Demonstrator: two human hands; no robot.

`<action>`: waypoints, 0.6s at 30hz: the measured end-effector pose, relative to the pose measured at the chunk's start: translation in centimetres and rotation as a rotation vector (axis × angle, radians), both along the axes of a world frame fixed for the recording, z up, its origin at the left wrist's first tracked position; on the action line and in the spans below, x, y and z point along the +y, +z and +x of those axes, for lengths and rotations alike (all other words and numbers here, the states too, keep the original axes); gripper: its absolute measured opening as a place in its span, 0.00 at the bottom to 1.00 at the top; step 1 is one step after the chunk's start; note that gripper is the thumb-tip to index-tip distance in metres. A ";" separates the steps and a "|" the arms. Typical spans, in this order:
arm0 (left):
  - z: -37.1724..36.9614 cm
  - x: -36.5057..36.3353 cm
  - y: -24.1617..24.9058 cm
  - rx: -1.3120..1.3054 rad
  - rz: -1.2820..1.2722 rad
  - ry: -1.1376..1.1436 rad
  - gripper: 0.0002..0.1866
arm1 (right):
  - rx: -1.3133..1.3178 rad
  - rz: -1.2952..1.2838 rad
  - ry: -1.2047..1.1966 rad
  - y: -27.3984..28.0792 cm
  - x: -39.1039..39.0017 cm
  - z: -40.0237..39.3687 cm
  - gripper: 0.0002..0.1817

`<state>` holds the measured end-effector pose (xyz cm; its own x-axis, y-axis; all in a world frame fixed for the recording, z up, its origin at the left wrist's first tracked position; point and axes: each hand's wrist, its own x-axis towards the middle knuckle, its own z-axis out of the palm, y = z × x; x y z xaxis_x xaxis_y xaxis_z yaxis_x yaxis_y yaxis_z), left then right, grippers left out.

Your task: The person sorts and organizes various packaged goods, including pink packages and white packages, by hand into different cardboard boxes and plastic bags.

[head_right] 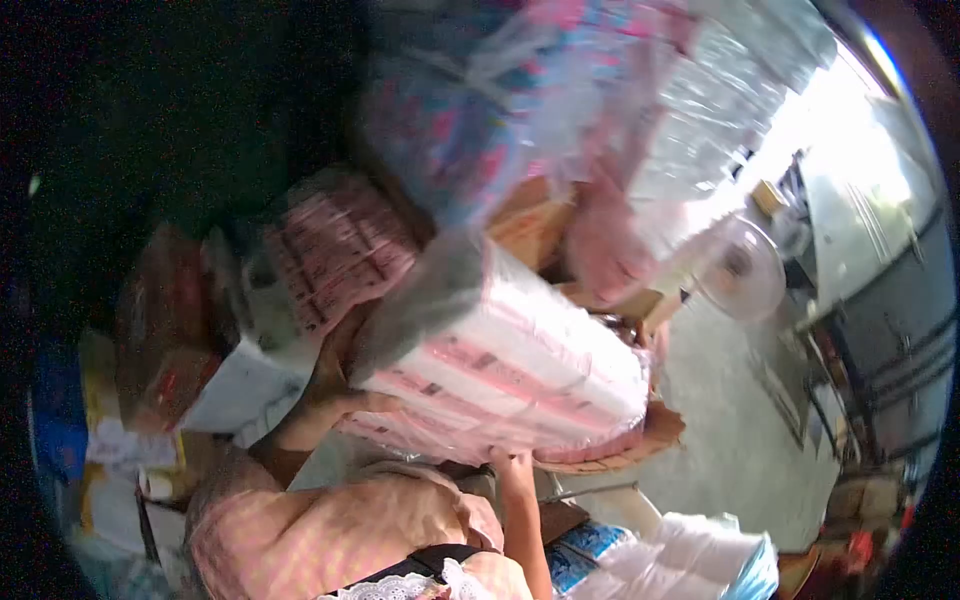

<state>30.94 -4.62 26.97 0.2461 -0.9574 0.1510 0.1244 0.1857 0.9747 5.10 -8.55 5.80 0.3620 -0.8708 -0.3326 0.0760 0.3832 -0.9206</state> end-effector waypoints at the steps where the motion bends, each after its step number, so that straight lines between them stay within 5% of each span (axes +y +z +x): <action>1: 0.6 0.9 0.3 0.023 -0.017 0.050 0.49 | 0.078 -0.094 0.016 1.7 -0.4 0.9 0.31; 2: 1.7 2.0 -0.3 0.074 0.045 0.141 0.54 | 0.015 -0.012 -0.006 4.2 -0.7 2.0 0.31; 3: 1.6 2.8 1.1 0.051 -0.059 0.301 0.43 | 0.019 -0.013 0.023 6.1 -1.2 2.8 0.31; 5: 4.7 5.9 -1.4 0.257 0.197 0.530 0.36 | -0.094 -0.168 0.144 9.2 -2.4 4.1 0.34; 8: 6.5 5.4 0.5 0.395 0.035 0.697 0.28 | -0.268 -0.453 0.239 13.0 -3.2 7.1 0.30; 11: 8.5 3.8 2.7 0.583 -0.207 0.912 0.20 | 0.017 -0.481 0.206 11.0 -3.6 7.1 0.35; 13: 10.3 2.8 2.1 0.634 -0.157 0.868 0.22 | 0.074 -0.486 0.160 8.7 -3.3 6.6 0.34; 14: 11.4 2.6 1.3 0.682 -0.108 0.835 0.25 | 0.317 -0.575 0.188 7.2 -3.0 5.9 0.34; 17: 16.9 1.0 -7.2 0.328 0.046 0.798 0.26 | 0.701 -0.620 0.220 4.7 -1.4 4.5 0.36; 18: 17.9 -0.1 -9.8 0.401 0.071 0.821 0.27 | 0.909 -0.732 0.224 2.1 -0.9 3.8 0.38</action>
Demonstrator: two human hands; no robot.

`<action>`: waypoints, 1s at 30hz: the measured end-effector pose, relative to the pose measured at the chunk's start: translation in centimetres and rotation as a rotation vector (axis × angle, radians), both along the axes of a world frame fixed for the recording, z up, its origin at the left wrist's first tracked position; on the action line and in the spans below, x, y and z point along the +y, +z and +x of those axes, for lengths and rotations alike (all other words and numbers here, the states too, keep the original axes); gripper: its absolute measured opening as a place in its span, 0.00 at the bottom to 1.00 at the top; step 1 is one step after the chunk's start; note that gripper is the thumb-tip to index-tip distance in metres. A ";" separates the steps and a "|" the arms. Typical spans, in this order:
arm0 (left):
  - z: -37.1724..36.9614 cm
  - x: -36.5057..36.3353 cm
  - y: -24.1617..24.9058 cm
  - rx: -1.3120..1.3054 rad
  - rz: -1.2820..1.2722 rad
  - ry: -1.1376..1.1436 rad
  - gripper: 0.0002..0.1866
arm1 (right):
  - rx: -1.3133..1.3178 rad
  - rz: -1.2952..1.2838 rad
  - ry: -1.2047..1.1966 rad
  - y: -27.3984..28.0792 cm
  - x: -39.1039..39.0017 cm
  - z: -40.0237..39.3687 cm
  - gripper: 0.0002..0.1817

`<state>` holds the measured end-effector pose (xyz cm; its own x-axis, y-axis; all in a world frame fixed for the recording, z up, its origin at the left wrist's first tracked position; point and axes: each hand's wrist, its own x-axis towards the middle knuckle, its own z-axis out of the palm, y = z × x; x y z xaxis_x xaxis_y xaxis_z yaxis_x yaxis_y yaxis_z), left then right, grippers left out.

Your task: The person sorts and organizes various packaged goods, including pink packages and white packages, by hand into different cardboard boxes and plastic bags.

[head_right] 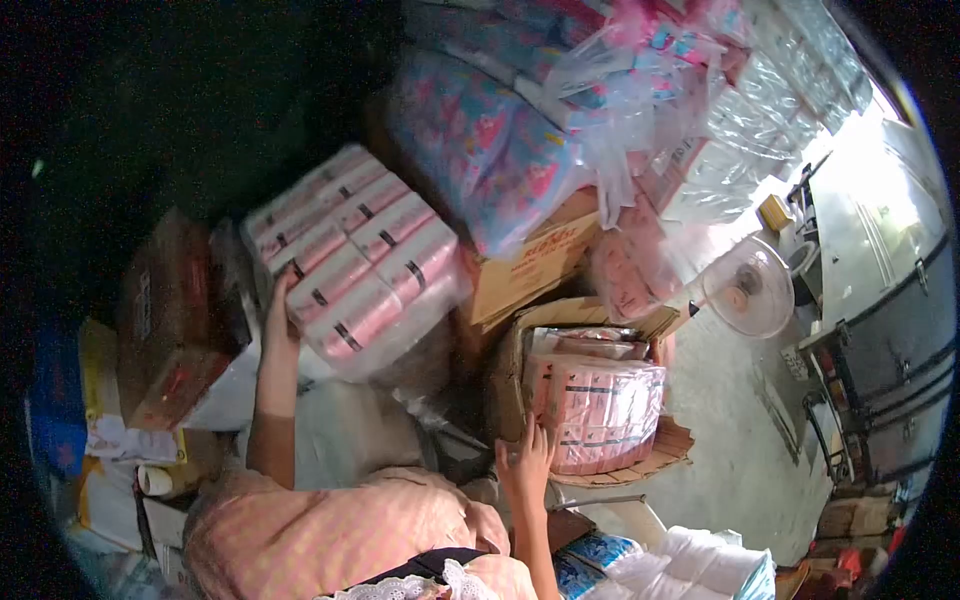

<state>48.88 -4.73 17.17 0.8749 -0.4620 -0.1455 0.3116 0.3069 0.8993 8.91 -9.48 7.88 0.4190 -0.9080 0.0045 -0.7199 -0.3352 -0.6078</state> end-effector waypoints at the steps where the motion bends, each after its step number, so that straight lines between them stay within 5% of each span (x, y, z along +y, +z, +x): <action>1: 0.0 -0.3 0.1 -0.004 -0.008 -0.021 0.27 | 0.192 -0.137 -0.019 -2.6 0.5 -0.7 0.41; 2: -0.3 -0.6 0.6 0.031 -0.031 -0.032 0.28 | 0.241 0.005 -0.080 -4.8 1.0 -1.3 0.46; 5: -3.1 -2.0 5.1 0.106 -0.007 -0.099 0.31 | 0.278 -0.127 -0.042 -5.9 1.8 -2.2 0.49; 14: 6.0 -4.8 -0.2 -0.055 0.084 -0.008 0.29 | 0.341 -0.139 -0.117 -6.7 1.7 -1.8 0.53; 18: 2.2 -2.6 3.1 -0.150 0.189 -0.029 0.29 | 0.341 -0.118 -0.114 -6.0 1.8 -1.8 0.53; 22: -6.3 -2.1 8.3 -1.179 0.431 0.612 0.38 | 0.306 -0.167 -0.123 -6.3 1.6 -2.1 0.51; 24: -10.6 -4.4 7.4 -1.268 0.022 0.345 0.28 | 0.294 -0.157 -0.112 -6.3 1.6 -2.3 0.51; 28: -20.8 -10.5 5.1 -1.414 0.250 -0.651 0.22 | 0.268 -0.134 -0.065 -5.9 1.4 -3.0 0.51; 30: -24.5 -13.4 1.3 -1.562 0.163 -1.192 0.28 | 0.219 -0.136 -0.025 -5.6 1.2 -3.5 0.53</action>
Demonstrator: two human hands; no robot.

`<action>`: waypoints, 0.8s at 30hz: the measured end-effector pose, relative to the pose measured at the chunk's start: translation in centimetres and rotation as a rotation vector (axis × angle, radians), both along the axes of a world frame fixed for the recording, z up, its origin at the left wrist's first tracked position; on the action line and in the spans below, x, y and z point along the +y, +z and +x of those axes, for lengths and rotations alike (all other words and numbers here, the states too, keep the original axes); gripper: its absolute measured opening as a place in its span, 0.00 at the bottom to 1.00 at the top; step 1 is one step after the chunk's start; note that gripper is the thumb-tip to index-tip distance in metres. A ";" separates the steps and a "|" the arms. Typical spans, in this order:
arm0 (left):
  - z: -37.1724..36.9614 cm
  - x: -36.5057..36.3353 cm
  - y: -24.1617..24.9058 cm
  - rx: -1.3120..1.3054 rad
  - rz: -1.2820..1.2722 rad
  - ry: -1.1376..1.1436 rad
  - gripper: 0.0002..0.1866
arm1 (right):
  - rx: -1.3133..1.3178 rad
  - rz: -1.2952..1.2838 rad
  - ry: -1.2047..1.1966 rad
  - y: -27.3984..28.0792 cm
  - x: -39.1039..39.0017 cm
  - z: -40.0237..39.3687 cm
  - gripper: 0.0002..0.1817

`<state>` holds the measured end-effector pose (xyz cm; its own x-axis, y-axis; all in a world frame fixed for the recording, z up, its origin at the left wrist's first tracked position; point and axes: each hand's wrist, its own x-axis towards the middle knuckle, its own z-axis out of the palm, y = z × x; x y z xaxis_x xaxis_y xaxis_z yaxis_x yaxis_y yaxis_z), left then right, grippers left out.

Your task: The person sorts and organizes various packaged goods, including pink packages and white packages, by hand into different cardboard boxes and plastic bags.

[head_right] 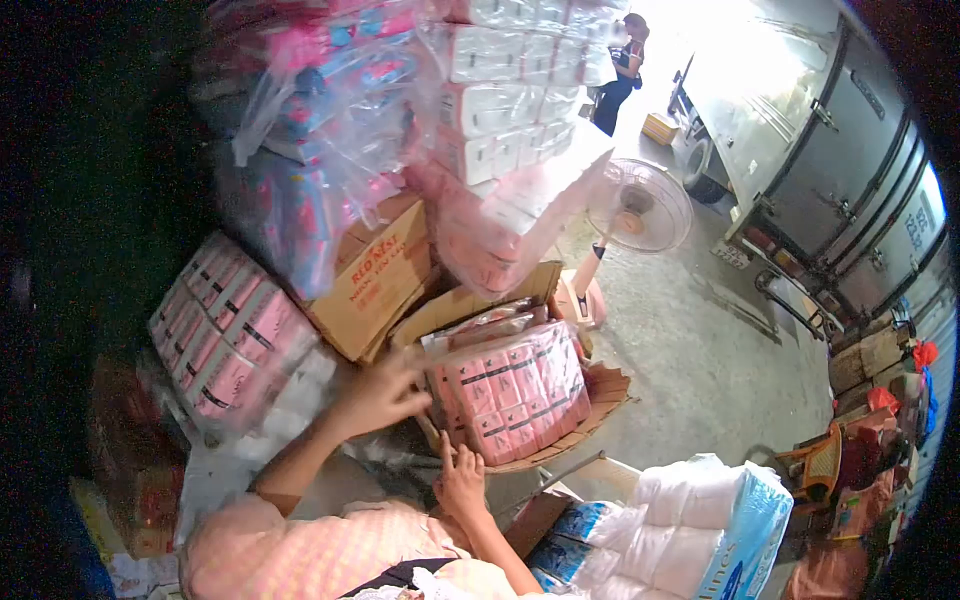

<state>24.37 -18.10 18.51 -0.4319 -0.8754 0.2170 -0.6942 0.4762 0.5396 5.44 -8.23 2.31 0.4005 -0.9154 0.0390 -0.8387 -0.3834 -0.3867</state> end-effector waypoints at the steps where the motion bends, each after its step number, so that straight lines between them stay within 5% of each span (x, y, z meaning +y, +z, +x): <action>1: -1.6 -1.3 -2.8 -0.101 0.084 -0.113 0.35 | 0.007 -0.001 0.008 -0.4 0.0 -0.1 0.54; 6: -7.6 -9.5 -14.5 -0.300 -0.156 0.055 0.44 | -0.017 0.030 0.060 -0.7 -0.1 -0.9 0.54; 11: -9.1 -14.8 -20.4 -0.300 0.140 0.201 0.51 | -0.016 0.006 0.076 -1.0 -0.2 -1.0 0.53; 12: -8.8 -14.9 -19.5 -0.112 0.297 0.165 0.52 | -0.015 0.004 0.075 -1.0 -0.2 -1.0 0.53; 15: -8.1 -15.0 -19.4 -0.206 0.652 0.064 0.55 | -0.006 -0.006 0.076 -1.0 -0.3 -1.1 0.54; 21: -6.4 -13.7 -21.6 -0.095 0.524 0.050 0.50 | -0.031 0.030 0.079 -1.0 -0.2 -1.1 0.54; 24: -6.5 -13.1 -20.3 -0.192 0.679 0.062 0.53 | -0.023 0.031 0.083 -1.0 -0.1 -1.2 0.55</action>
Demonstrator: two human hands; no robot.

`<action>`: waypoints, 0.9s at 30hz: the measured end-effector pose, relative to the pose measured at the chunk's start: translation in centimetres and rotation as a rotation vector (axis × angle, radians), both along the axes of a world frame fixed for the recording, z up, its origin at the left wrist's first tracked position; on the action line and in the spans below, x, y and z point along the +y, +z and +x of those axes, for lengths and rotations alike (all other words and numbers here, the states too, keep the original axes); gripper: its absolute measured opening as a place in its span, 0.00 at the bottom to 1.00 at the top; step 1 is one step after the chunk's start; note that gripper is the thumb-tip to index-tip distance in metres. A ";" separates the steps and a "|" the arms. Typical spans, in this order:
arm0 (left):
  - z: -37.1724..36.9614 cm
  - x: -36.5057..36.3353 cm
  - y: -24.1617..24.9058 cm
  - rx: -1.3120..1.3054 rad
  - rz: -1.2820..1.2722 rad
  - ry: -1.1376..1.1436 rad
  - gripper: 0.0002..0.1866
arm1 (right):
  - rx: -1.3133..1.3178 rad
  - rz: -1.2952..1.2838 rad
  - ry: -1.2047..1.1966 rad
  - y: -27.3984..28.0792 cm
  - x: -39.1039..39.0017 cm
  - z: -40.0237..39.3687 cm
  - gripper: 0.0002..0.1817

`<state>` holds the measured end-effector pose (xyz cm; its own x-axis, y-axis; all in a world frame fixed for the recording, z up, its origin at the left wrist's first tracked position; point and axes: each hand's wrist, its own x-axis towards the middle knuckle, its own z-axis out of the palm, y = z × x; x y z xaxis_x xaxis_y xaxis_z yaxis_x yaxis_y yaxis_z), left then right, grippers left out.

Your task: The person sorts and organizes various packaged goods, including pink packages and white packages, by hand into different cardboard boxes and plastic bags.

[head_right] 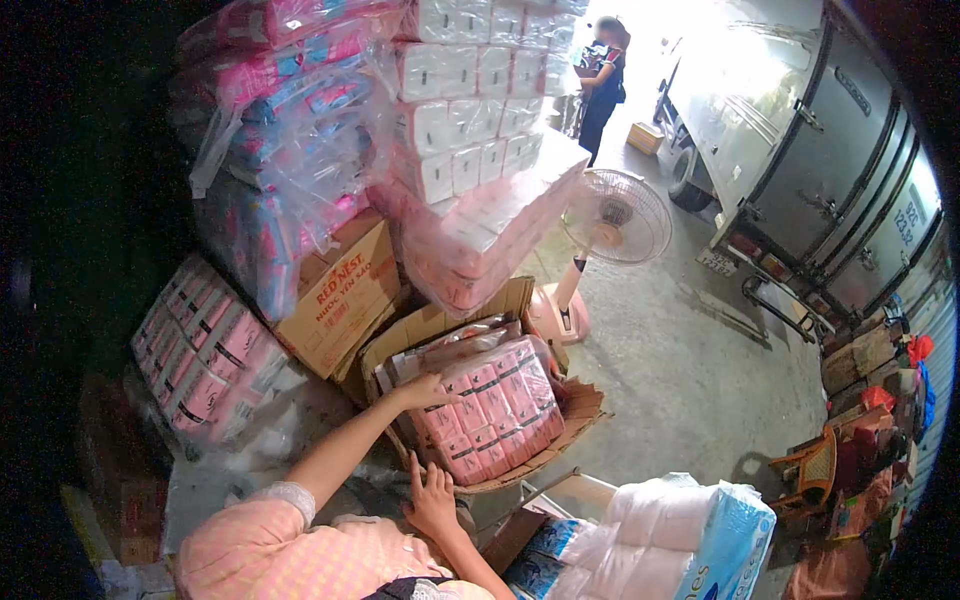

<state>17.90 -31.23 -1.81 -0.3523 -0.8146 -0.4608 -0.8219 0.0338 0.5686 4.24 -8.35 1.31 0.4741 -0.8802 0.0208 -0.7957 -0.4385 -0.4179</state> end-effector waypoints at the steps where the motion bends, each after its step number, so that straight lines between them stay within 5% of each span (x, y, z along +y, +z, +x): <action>1: -0.3 0.6 0.6 -0.002 0.001 0.000 0.53 | 0.005 -0.006 -0.011 0.0 -0.1 0.1 0.56; 3: -1.4 2.4 1.8 0.205 -0.407 -0.061 0.52 | 0.005 -0.007 -0.024 0.0 0.0 0.3 0.57; 7: -3.0 4.0 5.9 0.200 -0.310 -0.078 0.53 | 0.064 -0.015 -0.041 -0.1 -0.1 0.5 0.59; 9: -4.0 5.2 7.8 0.001 -0.322 -0.053 0.53 | 0.087 -0.019 -0.043 -0.3 -0.2 0.6 0.58; 11: -5.1 6.7 8.8 0.055 -0.370 -0.076 0.49 | 0.116 -0.009 -0.033 -0.9 -0.1 0.6 0.56; 13: -7.2 9.2 11.9 -0.172 -0.536 -0.138 0.43 | 0.142 0.001 -0.025 -1.7 -0.4 0.6 0.53; 15: -9.0 11.5 13.2 -0.133 -0.553 -0.139 0.40 | -0.080 -0.153 0.078 -2.6 -0.6 0.4 0.43; 19: -11.8 14.7 14.8 0.125 -0.439 -0.058 0.36 | 0.081 -0.275 -0.037 -2.4 -0.4 0.7 0.41; 20: -12.6 15.2 12.6 0.227 -0.460 0.017 0.38 | 0.245 -0.408 -0.091 -2.1 -0.3 0.8 0.41; 23: -13.5 15.1 11.1 0.038 -0.787 0.014 0.41 | 0.095 -0.481 -0.084 0.0 -0.5 0.6 0.41; 27: -14.1 14.5 12.1 -0.095 -0.744 -0.146 0.50 | 0.164 -0.538 -0.038 -1.1 -0.5 0.9 0.40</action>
